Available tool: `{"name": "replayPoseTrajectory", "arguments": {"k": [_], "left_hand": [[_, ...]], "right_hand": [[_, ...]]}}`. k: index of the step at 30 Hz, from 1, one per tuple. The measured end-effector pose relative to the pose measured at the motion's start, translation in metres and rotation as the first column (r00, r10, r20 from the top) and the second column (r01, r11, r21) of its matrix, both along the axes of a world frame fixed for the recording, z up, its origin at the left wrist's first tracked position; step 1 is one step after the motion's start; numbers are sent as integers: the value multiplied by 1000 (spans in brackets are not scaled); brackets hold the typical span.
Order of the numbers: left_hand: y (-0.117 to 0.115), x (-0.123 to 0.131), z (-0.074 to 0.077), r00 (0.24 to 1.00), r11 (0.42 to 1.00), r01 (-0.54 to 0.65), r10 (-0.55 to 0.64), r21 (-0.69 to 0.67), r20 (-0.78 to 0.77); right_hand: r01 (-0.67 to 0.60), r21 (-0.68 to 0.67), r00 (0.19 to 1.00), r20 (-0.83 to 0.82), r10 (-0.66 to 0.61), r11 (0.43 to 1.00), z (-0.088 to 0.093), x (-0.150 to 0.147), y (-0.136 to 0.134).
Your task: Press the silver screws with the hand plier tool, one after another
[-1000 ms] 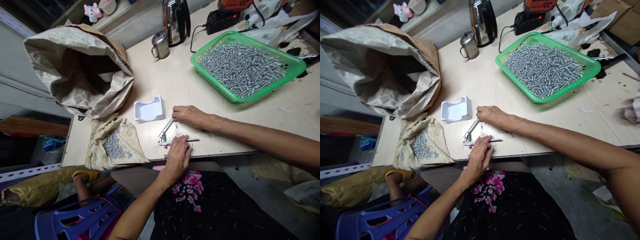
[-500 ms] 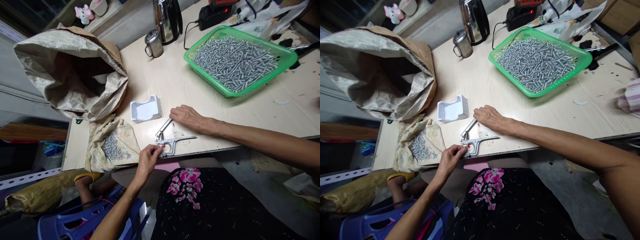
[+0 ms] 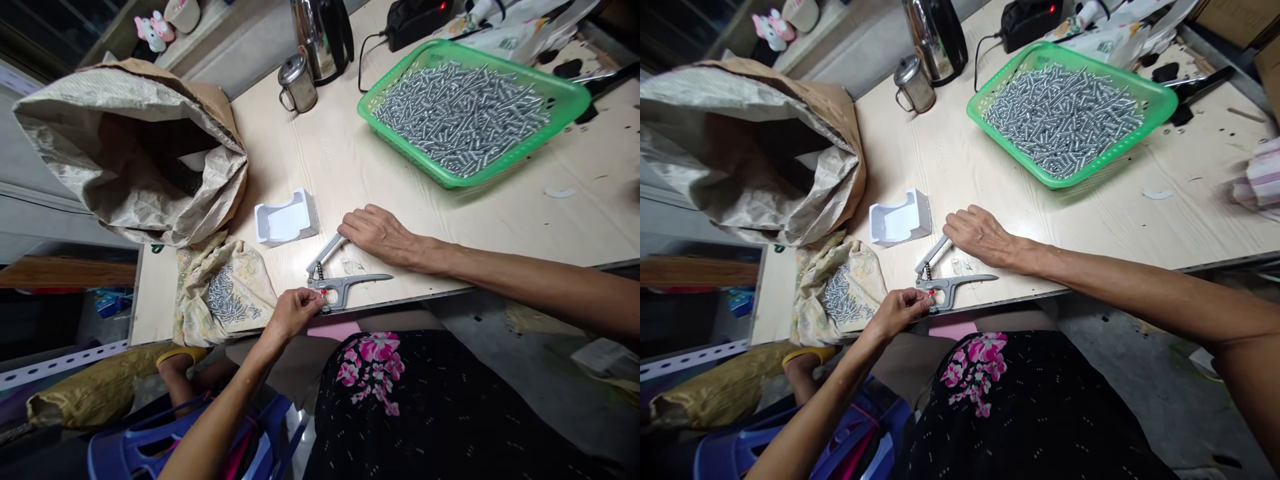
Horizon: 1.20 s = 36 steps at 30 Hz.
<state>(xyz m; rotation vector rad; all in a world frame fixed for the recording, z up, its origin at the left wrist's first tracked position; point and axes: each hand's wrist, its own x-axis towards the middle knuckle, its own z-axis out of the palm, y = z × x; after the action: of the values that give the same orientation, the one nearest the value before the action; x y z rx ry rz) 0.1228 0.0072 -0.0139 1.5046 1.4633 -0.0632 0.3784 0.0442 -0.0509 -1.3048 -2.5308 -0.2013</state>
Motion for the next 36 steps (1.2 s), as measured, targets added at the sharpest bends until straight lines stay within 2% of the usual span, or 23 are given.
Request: {"name": "replayPoseTrajectory", "arguments": {"k": [5,9,14,19,24,30,32,33,35,36], "left_hand": [[13,0,0,999,984,43,-42,-171,13],[17,4,-1,999,973,-8,16,-233,30],[19,6,-2,999,962,-46,50,-270,9],[24,8,-1,1000,954,-25,26,-299,-2],[28,13,4,999,950,3,-16,-312,-39],[28,9,1,999,954,10,-19,-301,-29],[23,8,2,995,967,51,-71,-249,-76],[20,8,5,986,980,91,-113,-177,-122],[10,13,10,955,974,210,-187,82,-228],[6,17,13,940,930,282,-218,237,-263]], "right_hand": [[-2,-27,1000,-25,1,1000,-6,2,3],[6,-68,1000,-3,-7,998,-2,6,5],[-43,-258,998,-46,33,965,6,13,-8],[-11,-371,997,-75,-18,929,3,22,-31],[-30,-355,993,-117,-13,934,2,25,-40],[-33,-321,995,-96,2,947,8,22,-42],[-21,-326,997,-77,-4,945,10,21,-44],[-19,-337,997,-75,-7,941,11,20,-46],[-30,-368,995,-96,-6,929,12,19,-49],[-40,-381,993,-116,-5,924,12,18,-50]]}}
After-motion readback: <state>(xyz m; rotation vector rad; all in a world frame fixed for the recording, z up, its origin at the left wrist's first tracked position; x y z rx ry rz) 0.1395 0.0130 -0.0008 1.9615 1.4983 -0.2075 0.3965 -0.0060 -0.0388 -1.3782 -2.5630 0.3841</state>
